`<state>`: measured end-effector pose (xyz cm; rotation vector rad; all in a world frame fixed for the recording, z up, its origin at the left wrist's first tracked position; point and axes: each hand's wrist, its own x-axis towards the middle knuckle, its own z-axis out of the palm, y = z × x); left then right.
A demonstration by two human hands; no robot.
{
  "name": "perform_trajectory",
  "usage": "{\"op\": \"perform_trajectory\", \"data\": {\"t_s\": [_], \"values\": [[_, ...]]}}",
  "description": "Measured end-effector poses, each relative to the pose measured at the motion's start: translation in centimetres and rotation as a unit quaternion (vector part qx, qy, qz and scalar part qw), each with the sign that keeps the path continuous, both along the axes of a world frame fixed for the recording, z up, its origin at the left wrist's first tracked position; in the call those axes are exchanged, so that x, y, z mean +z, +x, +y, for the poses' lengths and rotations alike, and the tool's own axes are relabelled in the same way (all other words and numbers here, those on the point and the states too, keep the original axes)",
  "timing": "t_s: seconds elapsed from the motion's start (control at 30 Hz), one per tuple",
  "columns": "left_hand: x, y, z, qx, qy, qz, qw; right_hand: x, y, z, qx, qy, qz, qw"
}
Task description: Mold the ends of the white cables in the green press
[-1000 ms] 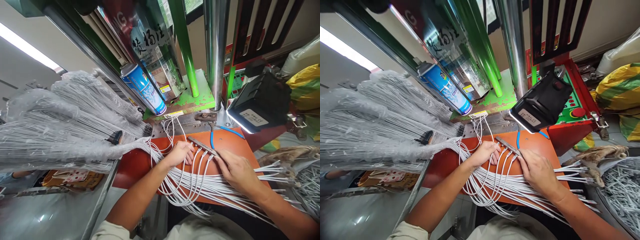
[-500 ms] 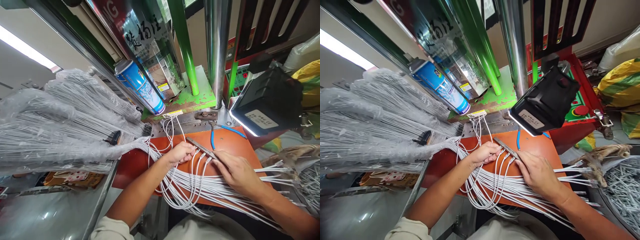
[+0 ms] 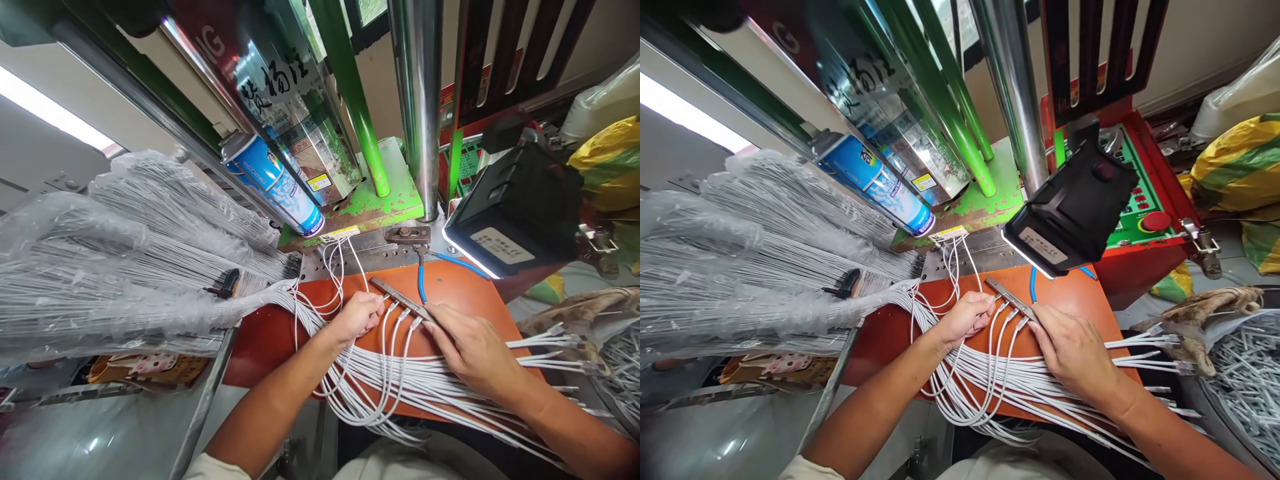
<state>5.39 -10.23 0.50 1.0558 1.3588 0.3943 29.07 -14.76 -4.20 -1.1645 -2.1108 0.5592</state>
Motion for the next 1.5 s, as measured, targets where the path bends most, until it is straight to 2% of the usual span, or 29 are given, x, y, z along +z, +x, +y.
{"op": "perform_trajectory", "data": {"t_s": [0.17, 0.23, 0.3, 0.33, 0.37, 0.43, 0.47, 0.5, 0.53, 0.63, 0.73, 1.0, 1.13, 1.27, 1.37, 1.5], "values": [[0.1, 0.5, 0.6, -0.029, 0.021, 0.051, 0.998, 0.1, 0.4, 0.2, 0.073, -0.044, 0.021, 0.996], [0.7, 0.6, 0.5, -0.046, 0.037, 0.075, 0.995, -0.1, 0.4, 0.2, 0.067, -0.042, 0.02, 0.997], [1.5, 0.9, -0.2, -0.054, 0.11, 0.138, 0.983, -0.3, 0.2, 0.2, 0.035, -0.023, 0.006, 0.999], [1.9, 1.1, -0.8, -0.059, 0.182, 0.198, 0.961, -0.4, 0.1, 0.1, 0.015, -0.01, -0.004, 1.0], [2.3, 1.5, -1.7, -0.072, 0.266, 0.27, 0.923, -0.5, 0.0, 0.0, 0.0, 0.002, -0.015, 1.0], [2.8, 2.5, -3.7, -0.125, 0.407, 0.4, 0.811, -0.6, -0.2, -0.1, -0.01, 0.021, -0.034, 0.999], [2.8, 3.0, -4.7, -0.16, 0.439, 0.442, 0.766, -0.6, -0.2, -0.2, -0.01, 0.029, -0.041, 0.999], [2.8, 3.5, -5.5, -0.193, 0.441, 0.465, 0.744, -0.6, -0.2, -0.2, -0.009, 0.037, -0.046, 0.998], [2.6, 4.0, -6.2, -0.216, 0.428, 0.479, 0.736, -0.6, -0.2, -0.2, -0.009, 0.043, -0.05, 0.998], [2.1, 4.8, -6.7, -0.244, 0.363, 0.499, 0.748, -0.5, -0.3, -0.2, -0.011, 0.054, -0.056, 0.997], [1.8, 4.7, -6.1, -0.25, 0.32, 0.489, 0.772, -0.3, -0.4, -0.2, -0.008, 0.049, -0.061, 0.997], [2.0, 3.9, -4.6, -0.197, 0.302, 0.42, 0.833, -0.2, -0.4, -0.2, 0.006, 0.034, -0.065, 0.997], [1.6, 3.9, -4.2, -0.173, 0.296, 0.39, 0.854, 0.1, -0.4, 0.1, 0.036, 0.058, -0.035, 0.997], [1.3, 3.9, -3.9, -0.159, 0.289, 0.345, 0.879, 0.4, -0.2, 0.3, 0.059, 0.028, -0.003, 0.998], [1.4, 3.9, -4.0, -0.154, 0.298, 0.347, 0.876, 0.6, 0.0, 0.2, 0.072, -0.006, 0.0, 0.997], [1.7, 4.2, -4.4, -0.192, 0.327, 0.426, 0.821, 0.3, -0.1, -0.1, 0.015, -0.005, -0.024, 1.0]]}}
